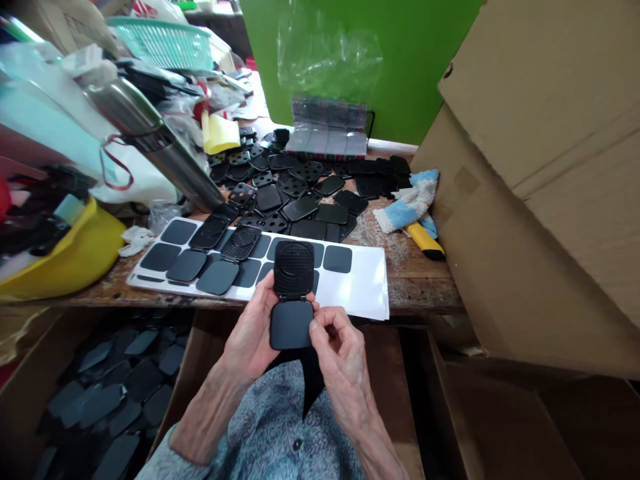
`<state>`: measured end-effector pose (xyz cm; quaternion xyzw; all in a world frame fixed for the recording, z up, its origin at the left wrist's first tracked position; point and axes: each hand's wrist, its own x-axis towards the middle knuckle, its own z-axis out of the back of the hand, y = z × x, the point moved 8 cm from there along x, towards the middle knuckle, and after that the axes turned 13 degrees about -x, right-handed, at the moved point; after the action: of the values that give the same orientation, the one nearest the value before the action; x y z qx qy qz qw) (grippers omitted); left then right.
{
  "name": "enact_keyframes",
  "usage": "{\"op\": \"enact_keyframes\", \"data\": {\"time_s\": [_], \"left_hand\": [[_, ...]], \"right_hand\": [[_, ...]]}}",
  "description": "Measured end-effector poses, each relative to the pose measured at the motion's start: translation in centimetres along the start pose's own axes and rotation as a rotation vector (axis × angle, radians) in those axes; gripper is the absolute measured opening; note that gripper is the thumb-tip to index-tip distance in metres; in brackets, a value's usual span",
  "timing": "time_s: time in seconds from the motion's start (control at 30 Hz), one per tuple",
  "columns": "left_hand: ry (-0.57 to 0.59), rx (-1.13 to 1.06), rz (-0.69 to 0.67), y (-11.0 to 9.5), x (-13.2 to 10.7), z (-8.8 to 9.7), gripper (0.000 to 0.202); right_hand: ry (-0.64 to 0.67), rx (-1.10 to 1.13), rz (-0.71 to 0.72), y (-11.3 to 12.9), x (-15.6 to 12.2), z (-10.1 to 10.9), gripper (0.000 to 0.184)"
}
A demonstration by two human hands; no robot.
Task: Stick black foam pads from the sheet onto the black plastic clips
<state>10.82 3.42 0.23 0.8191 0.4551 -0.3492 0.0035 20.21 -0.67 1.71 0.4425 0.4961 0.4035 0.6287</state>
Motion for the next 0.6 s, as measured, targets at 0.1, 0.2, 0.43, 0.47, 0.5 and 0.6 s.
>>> {"op": "enact_keyframes", "data": {"time_s": [0.1, 0.2, 0.43, 0.47, 0.5, 0.6], "left_hand": [[0.011, -0.009, -0.004, -0.05, -0.06, 0.0, 0.041], [0.023, -0.01, -0.023, -0.18, -0.07, -0.02, 0.039], [0.037, -0.012, -0.049, -0.42, -0.18, -0.03, 0.039], [0.038, -0.011, -0.051, -0.46, -0.2, -0.04, 0.039], [0.039, -0.011, -0.051, -0.47, -0.22, -0.06, 0.039], [0.034, -0.021, -0.04, -0.41, -0.22, -0.05, 0.039]], "right_hand": [[0.024, -0.02, 0.041, 0.1, 0.02, -0.24, 0.016], [0.007, -0.051, 0.076, 0.05, 0.09, -0.14, 0.015], [-0.001, -0.077, 0.109, 0.66, -0.02, -0.15, 0.015], [-0.003, -0.081, 0.112, 0.78, -0.07, -0.13, 0.014], [-0.005, -0.084, 0.112, 0.86, -0.1, -0.12, 0.014], [-0.008, -0.088, 0.106, 0.91, -0.13, -0.1, 0.013]]}}
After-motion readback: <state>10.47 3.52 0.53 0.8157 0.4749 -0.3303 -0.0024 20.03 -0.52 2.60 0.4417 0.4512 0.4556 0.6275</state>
